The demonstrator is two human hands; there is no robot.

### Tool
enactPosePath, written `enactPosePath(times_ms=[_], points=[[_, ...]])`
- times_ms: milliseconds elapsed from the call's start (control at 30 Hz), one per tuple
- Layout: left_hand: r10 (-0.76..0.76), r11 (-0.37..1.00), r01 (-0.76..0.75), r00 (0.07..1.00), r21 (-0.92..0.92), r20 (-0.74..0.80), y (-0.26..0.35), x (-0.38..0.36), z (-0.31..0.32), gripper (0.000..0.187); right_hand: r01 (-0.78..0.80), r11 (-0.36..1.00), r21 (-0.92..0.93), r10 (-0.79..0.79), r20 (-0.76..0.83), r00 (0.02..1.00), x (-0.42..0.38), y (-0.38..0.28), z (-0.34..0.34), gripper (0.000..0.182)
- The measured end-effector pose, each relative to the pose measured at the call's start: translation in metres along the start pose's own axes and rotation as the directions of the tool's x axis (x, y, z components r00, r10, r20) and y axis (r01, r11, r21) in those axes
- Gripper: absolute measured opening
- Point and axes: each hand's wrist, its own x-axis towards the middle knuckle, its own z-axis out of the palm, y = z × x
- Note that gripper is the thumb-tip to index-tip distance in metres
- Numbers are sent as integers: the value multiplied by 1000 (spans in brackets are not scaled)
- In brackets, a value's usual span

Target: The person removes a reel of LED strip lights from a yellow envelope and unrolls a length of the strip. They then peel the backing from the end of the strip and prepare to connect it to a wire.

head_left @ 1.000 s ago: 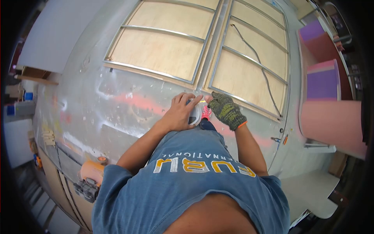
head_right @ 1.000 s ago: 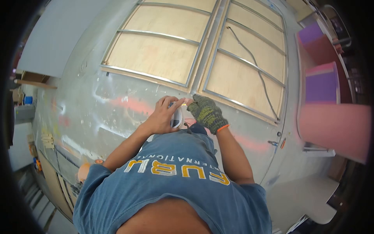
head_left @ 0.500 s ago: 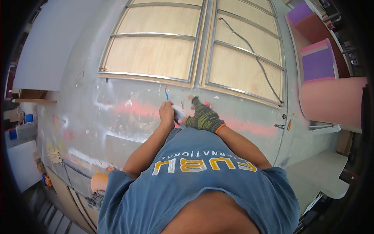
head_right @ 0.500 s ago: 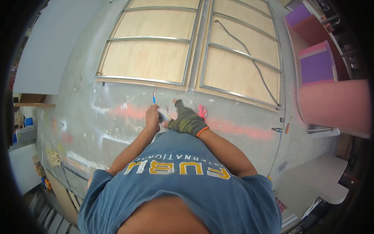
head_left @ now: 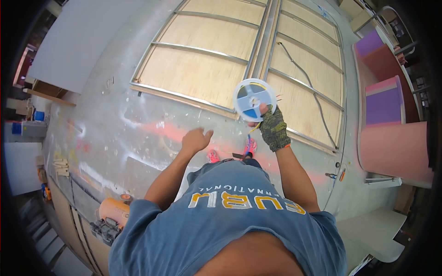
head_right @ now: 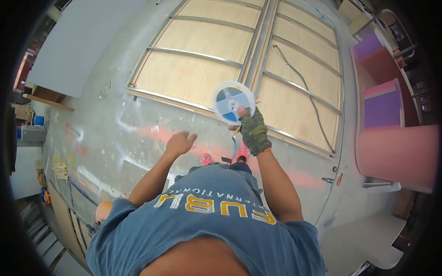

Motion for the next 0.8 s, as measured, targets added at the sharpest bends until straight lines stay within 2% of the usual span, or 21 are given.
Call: enactPosePath(times_ms=[33,67,100,133,167,200,233,267,300,333,367,433,467,500,533,567,633,700,800], points=[[1,1000,-1,1000,-4,-1,15,-6,-17,63,-84,992,-95,90,62,994,-4,-6,1,50],[35,769,-15,999,-640,18,45,-18,-45,57,-91,991,-95,102,120,987,-8,-12,6,52],[72,184,-5,997,-983,8,66,-26,-61,51,-91,991,-100,103,122,987,-10,-9,12,52],[72,179,-11,997,-984,2,79,-29,-64,51,-110,984,-137,133,174,976,-11,-6,18,53],[145,28,-46,988,-999,-42,92,-29,-66,45,-123,978,-171,160,224,961,-10,-8,20,54],[215,-123,-68,972,-990,-93,99,-28,-69,40,-184,942,-281,252,231,940,-6,-13,18,56],[220,-123,-71,971,-990,-97,94,-22,-74,40,-178,943,-280,246,230,942,-5,-17,16,56],[181,-95,-94,977,-991,-110,80,-12,-83,37,77,783,-617,120,271,955,-5,-20,12,56],[142,-65,-114,982,-991,-122,64,-2,-92,35,303,461,-834,22,352,936,-6,-24,9,56],[167,59,-150,976,-987,-139,43,7,-99,35,294,476,-829,117,391,913,-10,-37,4,51],[193,181,-182,970,-966,-147,20,14,-105,36,284,480,-830,123,384,915,-15,-46,-2,51],[274,260,-31,961,-965,43,-6,9,-119,31,191,515,-836,212,340,916,-26,-60,-19,41],[357,331,5,925,-943,130,-12,2,-125,27,180,517,-837,220,333,917,-33,-67,-28,41],[356,332,19,923,-943,144,-15,1,-121,27,227,537,-812,135,348,928,-40,-71,-37,37],[409,500,54,865,-864,291,-18,2,-115,27,273,553,-787,51,359,932,-48,-71,-49,33],[430,653,66,788,-755,440,-20,0,-108,28,314,492,-812,-42,339,940,-55,-68,-64,28],[453,660,93,742,-745,494,-9,-8,-83,31,186,565,-804,13,233,972,-67,-93,-70,26],[518,618,150,661,-772,542,-12,-6,-56,31,162,524,-836,-90,135,987,-84,-102,-90,25],[481,619,190,676,-762,559,-4,-10,-59,34,114,498,-859,-99,74,992,-95,-97,-127,24]])
